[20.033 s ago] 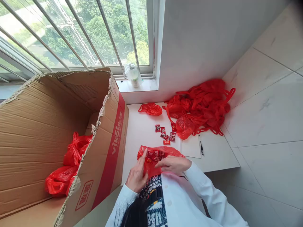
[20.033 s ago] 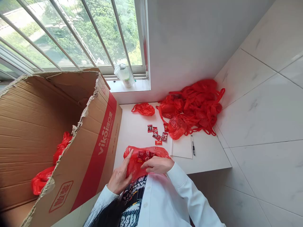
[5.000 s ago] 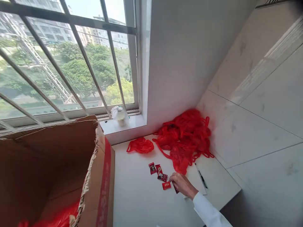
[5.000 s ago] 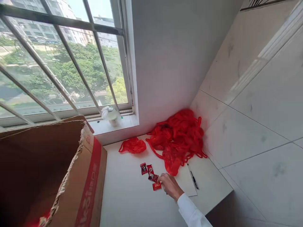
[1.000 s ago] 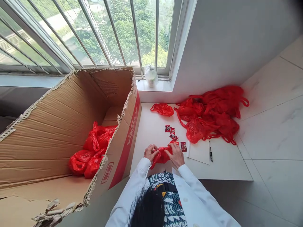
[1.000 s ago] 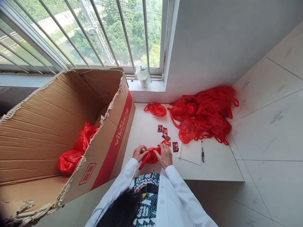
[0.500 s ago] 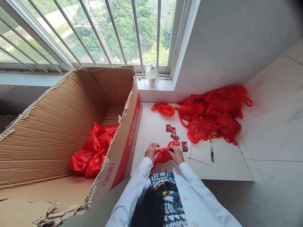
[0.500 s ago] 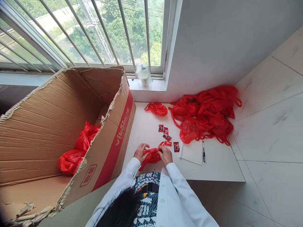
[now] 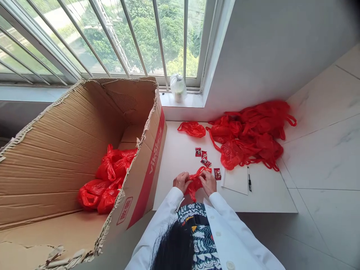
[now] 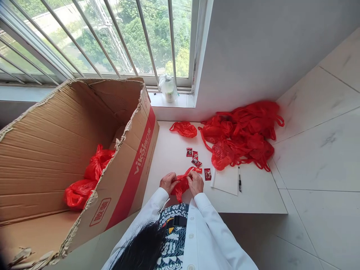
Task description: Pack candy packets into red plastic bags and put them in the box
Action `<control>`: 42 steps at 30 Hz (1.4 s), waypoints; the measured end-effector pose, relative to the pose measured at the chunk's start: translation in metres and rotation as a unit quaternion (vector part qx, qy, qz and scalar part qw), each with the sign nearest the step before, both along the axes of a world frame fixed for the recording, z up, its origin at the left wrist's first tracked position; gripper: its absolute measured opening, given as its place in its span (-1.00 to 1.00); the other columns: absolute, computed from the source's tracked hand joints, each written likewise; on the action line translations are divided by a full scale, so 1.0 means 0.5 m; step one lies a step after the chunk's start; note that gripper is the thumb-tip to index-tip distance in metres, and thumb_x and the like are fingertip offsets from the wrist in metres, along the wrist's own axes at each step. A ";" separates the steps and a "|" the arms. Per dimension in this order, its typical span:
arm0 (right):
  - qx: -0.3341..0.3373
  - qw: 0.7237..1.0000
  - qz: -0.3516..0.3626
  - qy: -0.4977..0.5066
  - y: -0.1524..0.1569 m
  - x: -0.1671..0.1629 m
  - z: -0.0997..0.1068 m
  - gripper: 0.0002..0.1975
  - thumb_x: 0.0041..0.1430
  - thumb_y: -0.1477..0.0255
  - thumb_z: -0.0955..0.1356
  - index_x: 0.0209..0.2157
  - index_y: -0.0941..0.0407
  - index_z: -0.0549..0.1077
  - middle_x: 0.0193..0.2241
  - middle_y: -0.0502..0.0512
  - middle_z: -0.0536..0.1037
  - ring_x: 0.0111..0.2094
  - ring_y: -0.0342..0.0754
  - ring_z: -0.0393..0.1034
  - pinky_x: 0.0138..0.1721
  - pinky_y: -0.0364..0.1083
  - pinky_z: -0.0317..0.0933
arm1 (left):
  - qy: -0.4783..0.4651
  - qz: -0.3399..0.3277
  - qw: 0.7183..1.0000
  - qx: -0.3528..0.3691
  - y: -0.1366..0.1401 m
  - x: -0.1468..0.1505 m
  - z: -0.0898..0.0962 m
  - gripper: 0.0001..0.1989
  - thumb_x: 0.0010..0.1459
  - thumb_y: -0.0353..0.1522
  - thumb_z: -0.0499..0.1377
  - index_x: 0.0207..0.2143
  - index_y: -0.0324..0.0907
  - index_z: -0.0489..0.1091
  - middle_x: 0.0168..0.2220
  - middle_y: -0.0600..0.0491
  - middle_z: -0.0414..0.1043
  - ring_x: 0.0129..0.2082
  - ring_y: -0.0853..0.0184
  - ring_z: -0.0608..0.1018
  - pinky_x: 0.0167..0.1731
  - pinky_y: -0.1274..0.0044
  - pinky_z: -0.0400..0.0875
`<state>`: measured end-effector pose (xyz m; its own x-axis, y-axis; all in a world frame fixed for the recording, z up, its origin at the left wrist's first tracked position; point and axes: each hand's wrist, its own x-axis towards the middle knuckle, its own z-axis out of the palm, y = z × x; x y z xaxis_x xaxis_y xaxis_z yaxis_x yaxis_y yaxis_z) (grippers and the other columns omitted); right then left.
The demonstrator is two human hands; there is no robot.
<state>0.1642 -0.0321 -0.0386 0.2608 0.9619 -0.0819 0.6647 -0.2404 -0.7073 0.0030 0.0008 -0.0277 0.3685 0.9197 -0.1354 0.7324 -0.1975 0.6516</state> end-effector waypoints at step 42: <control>-0.025 0.941 0.006 0.338 0.114 0.028 0.065 -0.88 -0.14 0.45 0.19 -0.49 0.11 0.31 -0.61 -0.05 0.37 -0.53 -0.13 0.24 -0.49 -0.19 0.14 | -0.259 0.069 0.957 -0.114 0.134 0.008 0.057 -0.91 -0.10 -0.35 0.15 -0.51 -0.18 0.41 -0.48 0.07 0.45 -0.41 0.32 0.47 -0.37 0.50 0.37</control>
<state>0.1781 0.0246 -0.0063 0.1223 0.9550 -0.2703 0.0703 -0.2800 -0.9574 0.0071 0.0680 0.0010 0.3179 0.9326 -0.1709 0.3094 0.0683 0.9485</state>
